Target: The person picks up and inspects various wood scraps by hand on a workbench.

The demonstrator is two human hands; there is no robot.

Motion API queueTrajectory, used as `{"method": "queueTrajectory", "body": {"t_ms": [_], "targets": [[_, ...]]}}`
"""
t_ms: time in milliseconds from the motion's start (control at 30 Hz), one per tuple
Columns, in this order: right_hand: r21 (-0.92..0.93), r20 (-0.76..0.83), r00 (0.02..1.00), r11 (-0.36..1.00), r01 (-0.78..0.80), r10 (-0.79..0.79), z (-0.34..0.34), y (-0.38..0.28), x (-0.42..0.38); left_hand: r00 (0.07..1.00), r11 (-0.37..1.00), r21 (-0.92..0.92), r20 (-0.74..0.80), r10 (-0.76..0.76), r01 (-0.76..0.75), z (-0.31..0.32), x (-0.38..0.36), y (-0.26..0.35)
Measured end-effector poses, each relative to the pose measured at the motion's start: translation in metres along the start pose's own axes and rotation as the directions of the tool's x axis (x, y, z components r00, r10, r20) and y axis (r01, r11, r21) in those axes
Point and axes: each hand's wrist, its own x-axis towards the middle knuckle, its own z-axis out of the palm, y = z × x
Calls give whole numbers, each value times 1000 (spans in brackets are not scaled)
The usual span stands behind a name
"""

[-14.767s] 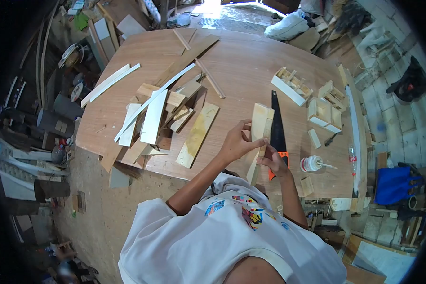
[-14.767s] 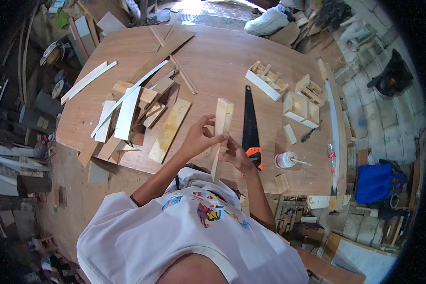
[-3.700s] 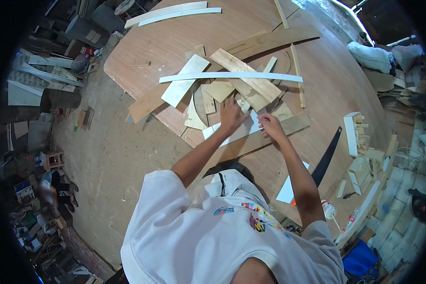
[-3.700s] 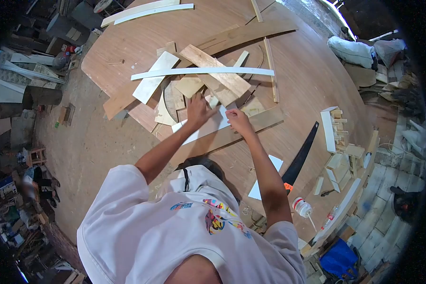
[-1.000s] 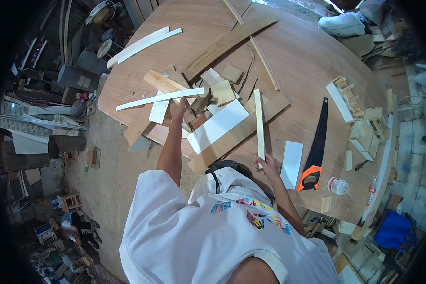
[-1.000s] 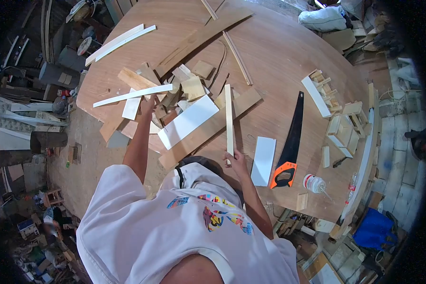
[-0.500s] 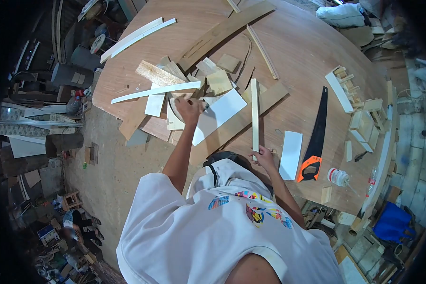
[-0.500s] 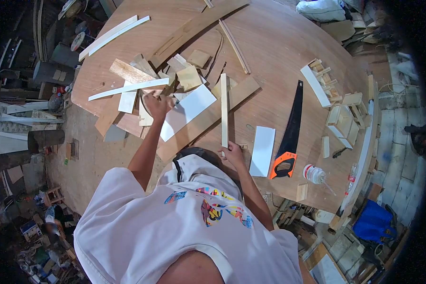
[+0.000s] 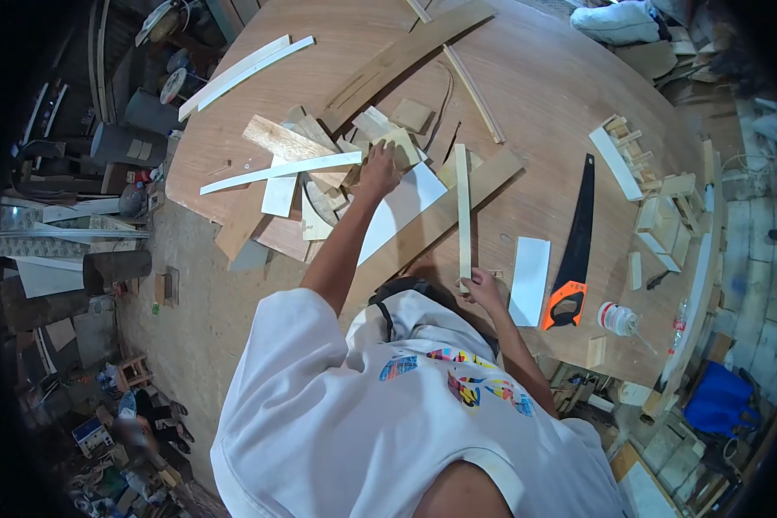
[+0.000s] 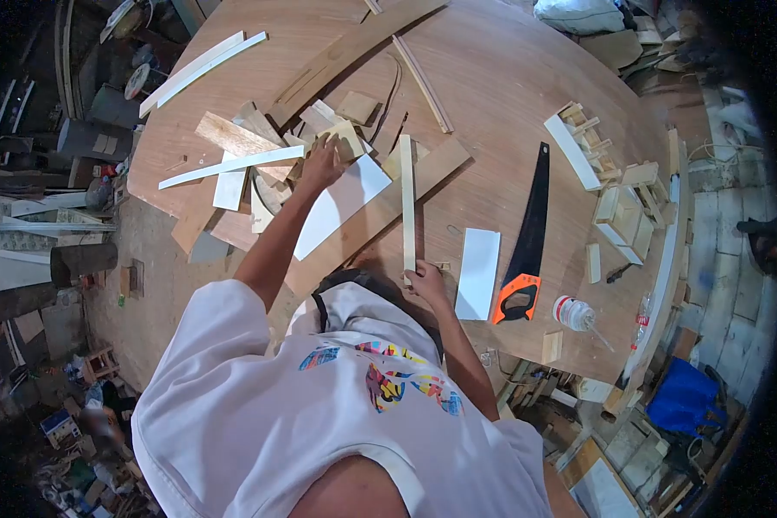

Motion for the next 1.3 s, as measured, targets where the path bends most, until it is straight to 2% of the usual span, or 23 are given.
{"method": "queueTrajectory", "body": {"t_ms": [67, 200, 267, 333, 467, 567, 633, 733, 833, 867, 933, 1000, 1067, 1100, 1167, 1200, 1233, 1267, 1300], "targets": [[23, -6, 1000, 1000, -4, 4, -1, 3, -1, 991, 979, 205, 132, -33, 5, -3, 14, 3], [34, -30, 999, 999, -14, 15, -2, 7, -4, 962, 981, 192, 271, -38, -15, 7, 33, -21], [42, -40, 999, 999, -33, 35, -2, 8, -6, 959, 982, 187, 280, -47, -7, 12, 33, -30], [28, -47, 998, 999, -34, 35, -2, 7, -7, 975, 993, 118, 222, -20, -6, 10, 32, -31], [40, -27, 999, 998, -44, 45, -3, 6, -5, 974, 986, 163, 217, -65, 30, 1, 26, -22], [48, -16, 999, 998, -44, 45, -2, 4, -1, 973, 988, 124, 199, -118, 94, 1, 23, -20], [22, 4, 1000, 1000, -17, 17, -4, 0, 0, 993, 994, 21, 44, -106, 105, 0, 19, -14], [5, 5, 1000, 1000, -22, 22, -4, -4, 4, 982, 980, -58, 2, -191, 191, -5, 20, -6], [13, -71, 996, 999, 51, -50, 1, -10, 1, 965, 958, -130, 81, -248, 257, -13, 19, 8], [13, -71, 996, 999, 53, -52, 2, -13, 1, 966, 958, -130, 80, -247, 256, -14, 16, 10], [69, -66, 995, 994, 79, -75, 4, -16, 1, 993, 913, -393, 30, -111, 114, -2, 10, 3], [121, -39, 995, 988, 92, -88, 6, -17, 4, 990, 912, -386, 59, -127, 140, 6, 7, -3], [176, -11, 995, 979, 99, -99, 10, -17, 8, 969, 853, -460, 140, -202, 244, 2, -8, 3], [174, -2, 991, 976, 134, -136, 13, -18, 11, 969, 854, -460, 141, -202, 245, -10, -16, 15], [171, 6, 985, 970, 171, -174, 18, -26, 14, 937, 650, -677, 286, -200, 345, -40, -32, 41], [241, 46, 978, 953, 185, -201, 21, -38, 9, 937, 651, -677, 285, -200, 344, -36, -41, 37], [311, 85, 969, 930, 195, -232, 25, -48, 5, 922, 546, -743, 316, -226, 388, -24, -51, 25], [311, 86, 968, 930, 197, -234, 29, -55, 3, 904, 431, -796, 350, -247, 426, -12, -61, 12], [293, 108, 957, 929, 227, -268, 33, -61, 2, 905, 358, -832, 372, -206, 423, -4, -71, 3]]}}
